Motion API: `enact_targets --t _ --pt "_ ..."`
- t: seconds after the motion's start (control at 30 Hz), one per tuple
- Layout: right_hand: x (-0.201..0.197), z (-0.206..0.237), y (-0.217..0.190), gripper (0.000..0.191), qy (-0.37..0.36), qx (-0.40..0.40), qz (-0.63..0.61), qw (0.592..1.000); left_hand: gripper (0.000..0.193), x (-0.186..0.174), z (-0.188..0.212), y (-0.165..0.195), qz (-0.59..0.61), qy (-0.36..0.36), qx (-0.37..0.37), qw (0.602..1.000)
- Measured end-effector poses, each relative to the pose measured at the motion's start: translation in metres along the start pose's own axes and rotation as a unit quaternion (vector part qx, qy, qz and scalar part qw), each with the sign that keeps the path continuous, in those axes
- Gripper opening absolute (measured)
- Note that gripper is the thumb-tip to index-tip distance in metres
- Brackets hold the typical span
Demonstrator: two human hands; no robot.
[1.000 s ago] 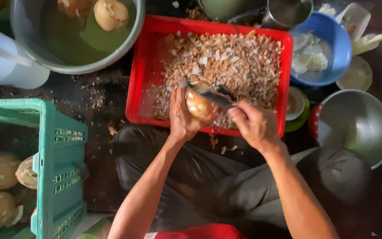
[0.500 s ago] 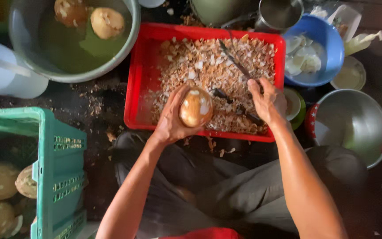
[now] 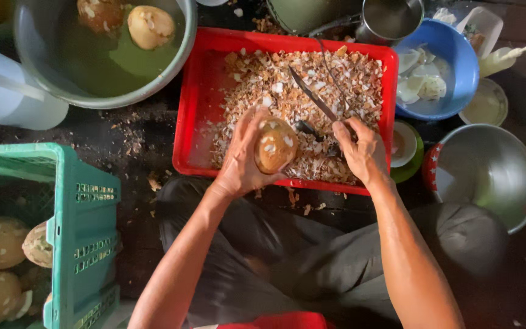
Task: The person sits on the floor and uses a knife to shave the brown outer husk off coconuts, rotating each coconut and trimming it until the white shell is exposed. Peeled coconuts are placed into a basin of water, and husk shavings collect in a red tray, with unpeeled coconuts taken from a green crate.
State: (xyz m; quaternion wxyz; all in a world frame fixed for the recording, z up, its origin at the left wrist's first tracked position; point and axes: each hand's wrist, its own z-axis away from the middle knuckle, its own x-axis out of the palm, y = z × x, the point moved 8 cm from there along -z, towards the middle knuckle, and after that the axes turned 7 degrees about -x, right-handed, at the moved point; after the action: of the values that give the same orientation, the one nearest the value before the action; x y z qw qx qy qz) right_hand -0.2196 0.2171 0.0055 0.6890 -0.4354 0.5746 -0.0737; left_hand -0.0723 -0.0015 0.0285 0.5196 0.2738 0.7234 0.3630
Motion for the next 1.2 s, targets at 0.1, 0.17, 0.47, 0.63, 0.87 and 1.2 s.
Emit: enact_targets --t 0.1,0.17,0.47,0.63,0.87,1.2 --pt "-0.001 0.002 -0.006 0.043 -0.004 0.001 -0.049 0.999 0.130 -0.007 0.003 -0.009 0.045 0.082 -0.083 0.992" --pt "-0.001 0.004 -0.016 0.044 -0.014 -0.023 -0.055 0.998 0.121 -0.003 0.004 -0.010 0.073 0.074 -0.094 0.990" --pt "0.004 0.025 -0.079 0.036 -0.049 -0.213 -0.005 0.976 0.109 -0.001 0.002 -0.007 0.117 0.020 -0.031 0.992" --pt "-0.002 0.028 -0.097 0.030 -0.040 -0.260 0.050 0.964 0.119 0.002 0.002 -0.008 0.126 0.032 -0.068 0.989" --pt "-0.018 0.016 -0.081 0.031 -0.050 -0.185 0.109 0.975 0.109 0.004 0.002 -0.009 0.122 0.052 -0.107 0.985" --pt "-0.005 0.018 -0.045 0.037 -0.085 -0.107 -0.012 0.991 0.115 0.010 0.003 -0.022 0.278 0.067 -0.164 0.944"
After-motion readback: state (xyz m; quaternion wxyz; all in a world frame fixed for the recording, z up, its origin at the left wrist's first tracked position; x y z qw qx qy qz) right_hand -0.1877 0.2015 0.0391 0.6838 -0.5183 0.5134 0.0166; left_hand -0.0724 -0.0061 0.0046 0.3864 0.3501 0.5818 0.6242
